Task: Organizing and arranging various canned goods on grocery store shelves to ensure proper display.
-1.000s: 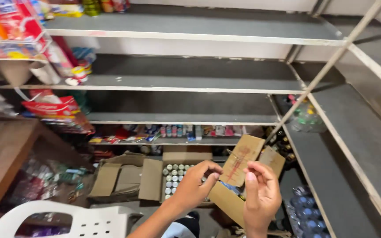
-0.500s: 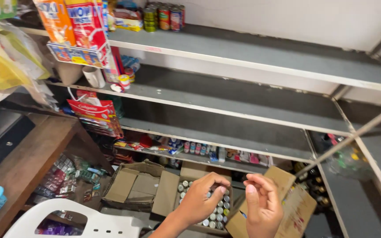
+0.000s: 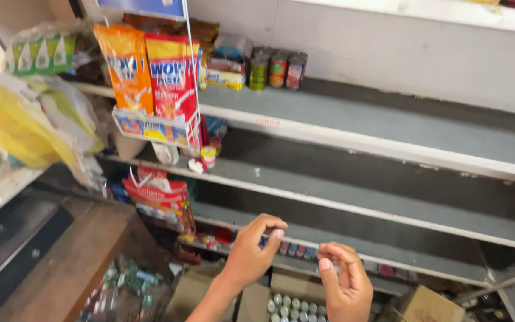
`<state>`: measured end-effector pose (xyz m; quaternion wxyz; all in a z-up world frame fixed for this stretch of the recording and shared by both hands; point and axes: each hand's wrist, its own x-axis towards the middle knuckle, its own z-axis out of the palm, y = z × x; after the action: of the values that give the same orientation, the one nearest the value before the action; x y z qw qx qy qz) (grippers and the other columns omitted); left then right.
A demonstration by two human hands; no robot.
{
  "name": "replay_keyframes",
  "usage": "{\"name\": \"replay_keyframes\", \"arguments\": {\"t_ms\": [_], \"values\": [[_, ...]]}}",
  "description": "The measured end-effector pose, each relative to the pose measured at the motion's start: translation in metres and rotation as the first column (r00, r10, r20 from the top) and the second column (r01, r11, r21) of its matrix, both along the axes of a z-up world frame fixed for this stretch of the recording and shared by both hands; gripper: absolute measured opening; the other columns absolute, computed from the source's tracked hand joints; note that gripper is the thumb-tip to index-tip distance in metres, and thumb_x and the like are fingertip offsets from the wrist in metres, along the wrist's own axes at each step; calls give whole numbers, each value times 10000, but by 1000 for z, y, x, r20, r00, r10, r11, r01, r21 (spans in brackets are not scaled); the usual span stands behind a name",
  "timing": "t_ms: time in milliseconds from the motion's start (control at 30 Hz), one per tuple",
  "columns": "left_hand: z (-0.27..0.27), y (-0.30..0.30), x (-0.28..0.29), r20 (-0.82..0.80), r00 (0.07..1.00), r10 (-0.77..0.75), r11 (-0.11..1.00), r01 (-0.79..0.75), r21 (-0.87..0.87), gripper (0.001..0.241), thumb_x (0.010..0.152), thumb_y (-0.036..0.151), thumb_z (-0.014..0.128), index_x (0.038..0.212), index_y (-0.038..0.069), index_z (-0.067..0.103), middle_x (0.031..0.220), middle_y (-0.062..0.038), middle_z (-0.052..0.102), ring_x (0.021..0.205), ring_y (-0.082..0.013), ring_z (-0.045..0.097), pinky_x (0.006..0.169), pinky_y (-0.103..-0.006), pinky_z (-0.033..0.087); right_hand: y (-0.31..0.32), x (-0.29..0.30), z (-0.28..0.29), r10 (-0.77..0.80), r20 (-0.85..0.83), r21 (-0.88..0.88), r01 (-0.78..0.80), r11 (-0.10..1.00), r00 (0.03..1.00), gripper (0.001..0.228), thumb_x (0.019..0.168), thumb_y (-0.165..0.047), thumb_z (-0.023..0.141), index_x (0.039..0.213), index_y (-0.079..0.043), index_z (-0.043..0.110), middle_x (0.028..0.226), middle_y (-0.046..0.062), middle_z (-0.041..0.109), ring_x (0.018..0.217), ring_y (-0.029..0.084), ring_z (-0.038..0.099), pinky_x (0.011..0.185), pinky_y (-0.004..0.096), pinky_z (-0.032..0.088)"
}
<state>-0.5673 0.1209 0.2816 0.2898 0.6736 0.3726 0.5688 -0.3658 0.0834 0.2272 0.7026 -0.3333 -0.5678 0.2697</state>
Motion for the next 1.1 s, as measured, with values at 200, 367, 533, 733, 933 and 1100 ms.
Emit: {"name": "replay_keyframes", "arguments": {"t_ms": [200,367,533,733,933,1100], "values": [[52,128,-42,-43,990,132,961,-117,250,132,953,118,657,1061,43,655,996,-102,723,934,-255,710,858,-354,545,52,-33,8,-55,-12,-35,54,998,998,264,912,63,631,1174,33,645,1177,154,658,1066,211,669,974,345,526],[92,257,-58,-110,937,333,830,-235,506,168,948,102,651,1110,59,636,1085,-129,687,1073,-346,650,924,-434,516,98,-52,58,-94,230,-22,102,995,969,221,935,-16,669,1153,18,666,1145,108,687,1055,176,658,966,310,511],[87,359,-58,-112,960,256,917,-204,341,510,937,136,643,1396,79,430,1227,-185,639,1126,-387,632,928,-464,515,171,-64,128,-295,498,117,274,955,815,291,903,-113,711,1172,-13,663,1159,97,708,1044,215,673,954,306,518],[77,409,-57,-278,884,376,898,-274,344,1022,822,135,766,1604,147,108,1419,-462,330,1283,-620,404,1034,-552,405,334,-48,163,-374,751,237,307,922,544,624,865,-212,740,1401,1,499,1317,247,571,1235,423,529,1042,482,439],[86,390,-58,-391,890,233,970,-244,22,1069,810,163,764,1623,272,79,1464,-374,317,1312,-540,467,1082,-513,420,450,-52,157,-265,872,58,450,891,412,1081,776,-255,827,1621,-88,172,1430,369,378,1276,545,425,1001,544,414],[94,376,-55,-421,860,287,955,-291,56,1091,764,133,811,1590,254,109,1386,-334,333,1279,-549,458,1057,-549,393,525,-25,131,-357,835,233,320,918,419,972,804,-173,784,1602,-67,239,1262,304,622,1167,493,592,1027,520,495]]}}
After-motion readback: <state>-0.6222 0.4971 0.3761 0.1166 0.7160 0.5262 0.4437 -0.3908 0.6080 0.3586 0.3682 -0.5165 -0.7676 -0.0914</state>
